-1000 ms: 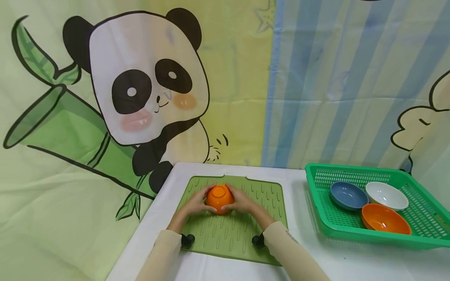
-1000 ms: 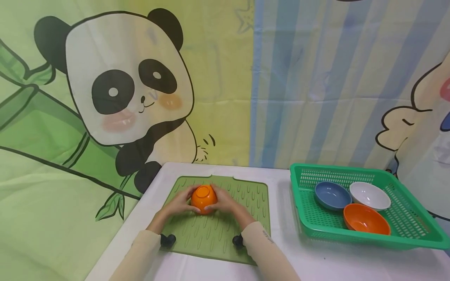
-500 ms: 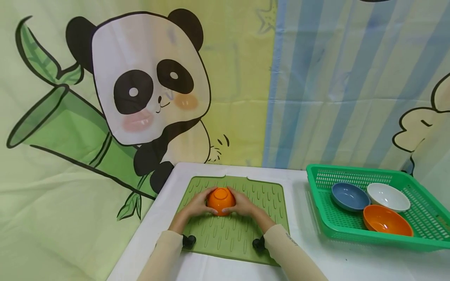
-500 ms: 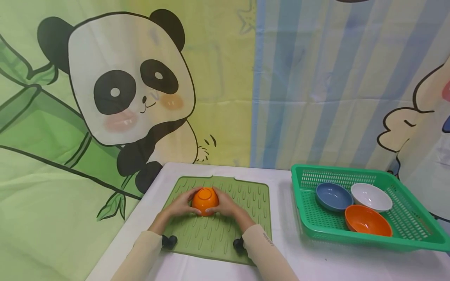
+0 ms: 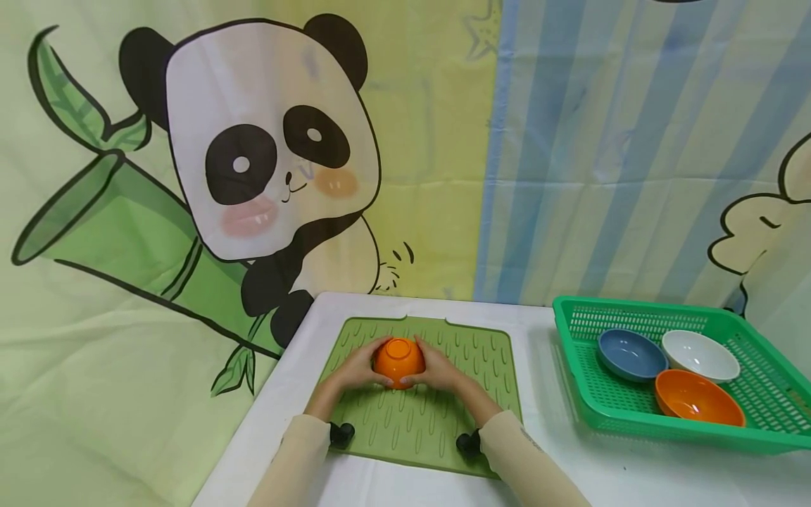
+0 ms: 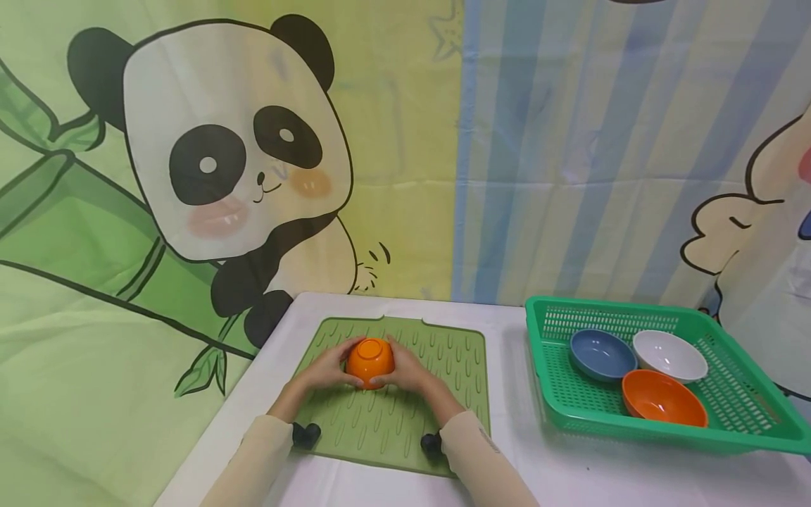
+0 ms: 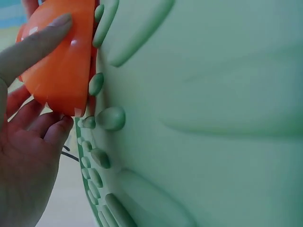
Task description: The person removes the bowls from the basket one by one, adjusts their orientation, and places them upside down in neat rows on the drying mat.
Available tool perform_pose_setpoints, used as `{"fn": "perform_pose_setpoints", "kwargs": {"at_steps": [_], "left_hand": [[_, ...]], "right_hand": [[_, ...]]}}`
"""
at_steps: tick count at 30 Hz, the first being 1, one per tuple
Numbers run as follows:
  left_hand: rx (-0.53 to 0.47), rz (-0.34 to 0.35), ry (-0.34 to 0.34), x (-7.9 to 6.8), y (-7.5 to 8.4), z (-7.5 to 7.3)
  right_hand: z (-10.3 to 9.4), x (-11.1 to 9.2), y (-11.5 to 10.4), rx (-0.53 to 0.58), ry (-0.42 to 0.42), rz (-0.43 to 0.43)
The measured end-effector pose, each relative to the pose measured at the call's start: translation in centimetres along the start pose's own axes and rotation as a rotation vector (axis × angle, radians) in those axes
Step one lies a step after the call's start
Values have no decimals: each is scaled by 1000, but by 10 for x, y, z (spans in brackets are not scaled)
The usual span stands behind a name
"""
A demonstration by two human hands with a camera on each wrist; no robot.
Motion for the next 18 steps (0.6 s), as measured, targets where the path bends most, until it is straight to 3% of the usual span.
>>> {"fn": "perform_pose_setpoints", "kwargs": {"at_steps": [3,5,9,12,15,18], "left_hand": [[-33,-14,-4,1,0,0],[-65,-26,-2,2,-1,0],[-112,-47,20,4,-1,1],[-117,-44,39,4,-1,0],[-119,-45,43,3,1,1],[-120,-51,44,3,3,1]], "right_hand": [[-8,-6,-14,48,57,-27],[-21,-14,-36,105,118,-73],[-52,-28,-62,153,284,-181],[-83,-43,-66,85,427,-244],[-124,-72,-72,10,555,-283],[-168,-111,-65,-44,677,-241]]}}
Point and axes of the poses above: each hand's wrist, its own x-axis towards the middle knuckle, its own z-axis out of the palm, y = z × x, the point moved 4 cm from there along x, towards the middle knuckle, and after that the axes turned 11 degrees about -z, right-handed, at the moved point
